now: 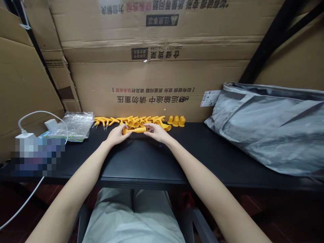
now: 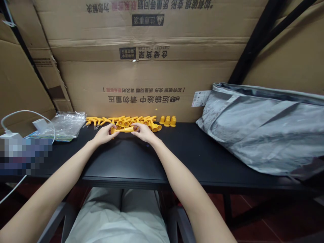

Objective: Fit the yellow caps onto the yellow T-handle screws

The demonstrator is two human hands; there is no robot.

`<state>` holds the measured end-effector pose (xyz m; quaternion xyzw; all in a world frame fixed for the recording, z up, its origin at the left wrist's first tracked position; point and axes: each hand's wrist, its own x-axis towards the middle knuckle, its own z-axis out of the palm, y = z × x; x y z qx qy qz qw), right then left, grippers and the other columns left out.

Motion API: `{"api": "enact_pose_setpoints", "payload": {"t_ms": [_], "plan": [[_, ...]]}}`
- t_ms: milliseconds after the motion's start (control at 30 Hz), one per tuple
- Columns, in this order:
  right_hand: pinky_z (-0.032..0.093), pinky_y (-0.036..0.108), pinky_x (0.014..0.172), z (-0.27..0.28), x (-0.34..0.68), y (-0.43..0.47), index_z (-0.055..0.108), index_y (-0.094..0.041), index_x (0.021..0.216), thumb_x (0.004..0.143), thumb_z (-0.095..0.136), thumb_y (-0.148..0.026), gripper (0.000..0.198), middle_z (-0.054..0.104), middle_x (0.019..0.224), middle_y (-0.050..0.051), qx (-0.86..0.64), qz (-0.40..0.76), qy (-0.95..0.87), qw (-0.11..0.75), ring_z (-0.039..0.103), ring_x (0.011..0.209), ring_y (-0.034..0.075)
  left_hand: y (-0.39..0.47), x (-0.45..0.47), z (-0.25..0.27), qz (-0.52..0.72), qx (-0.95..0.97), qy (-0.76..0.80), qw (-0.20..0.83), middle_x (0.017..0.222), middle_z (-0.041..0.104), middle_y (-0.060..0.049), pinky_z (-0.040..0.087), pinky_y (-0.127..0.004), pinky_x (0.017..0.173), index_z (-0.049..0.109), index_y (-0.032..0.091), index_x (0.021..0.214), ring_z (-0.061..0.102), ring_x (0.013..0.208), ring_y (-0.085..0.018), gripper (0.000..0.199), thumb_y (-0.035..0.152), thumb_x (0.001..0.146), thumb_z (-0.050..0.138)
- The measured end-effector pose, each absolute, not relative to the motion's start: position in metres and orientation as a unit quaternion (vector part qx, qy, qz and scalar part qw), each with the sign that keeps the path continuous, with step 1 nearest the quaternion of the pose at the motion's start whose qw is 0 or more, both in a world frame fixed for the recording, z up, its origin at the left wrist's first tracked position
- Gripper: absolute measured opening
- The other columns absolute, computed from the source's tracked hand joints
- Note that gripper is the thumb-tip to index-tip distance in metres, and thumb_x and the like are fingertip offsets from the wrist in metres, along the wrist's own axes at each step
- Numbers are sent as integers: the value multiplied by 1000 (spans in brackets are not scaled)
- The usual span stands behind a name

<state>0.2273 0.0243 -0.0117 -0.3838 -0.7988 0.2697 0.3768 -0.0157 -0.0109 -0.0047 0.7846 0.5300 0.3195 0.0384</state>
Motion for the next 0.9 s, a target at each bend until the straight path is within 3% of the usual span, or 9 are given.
{"api": "enact_pose_setpoints", "payload": {"t_ms": [500,700,900], "plan": [[52,35,80,-13,228,26,62,-15,108,75,68,-22,34,64,91,5,-371,258,-800,396,60,75,15,-12,-16,-4,326,785,526,48,64,53,2,33,-24,57,57,20,92,48,58,-13,32,49,78,54],[52,35,81,-11,229,25,65,-18,104,73,70,-23,32,61,110,9,-369,224,-803,411,63,81,15,-12,-16,-4,327,784,524,53,64,54,2,34,-24,56,56,20,93,49,59,-13,32,49,79,53],[52,36,84,-9,226,21,63,-17,107,76,67,-20,31,66,105,9,-385,264,-790,398,64,91,18,-12,-15,-4,318,787,526,54,64,53,2,34,-25,57,55,21,93,49,59,-13,33,50,79,52]]}}
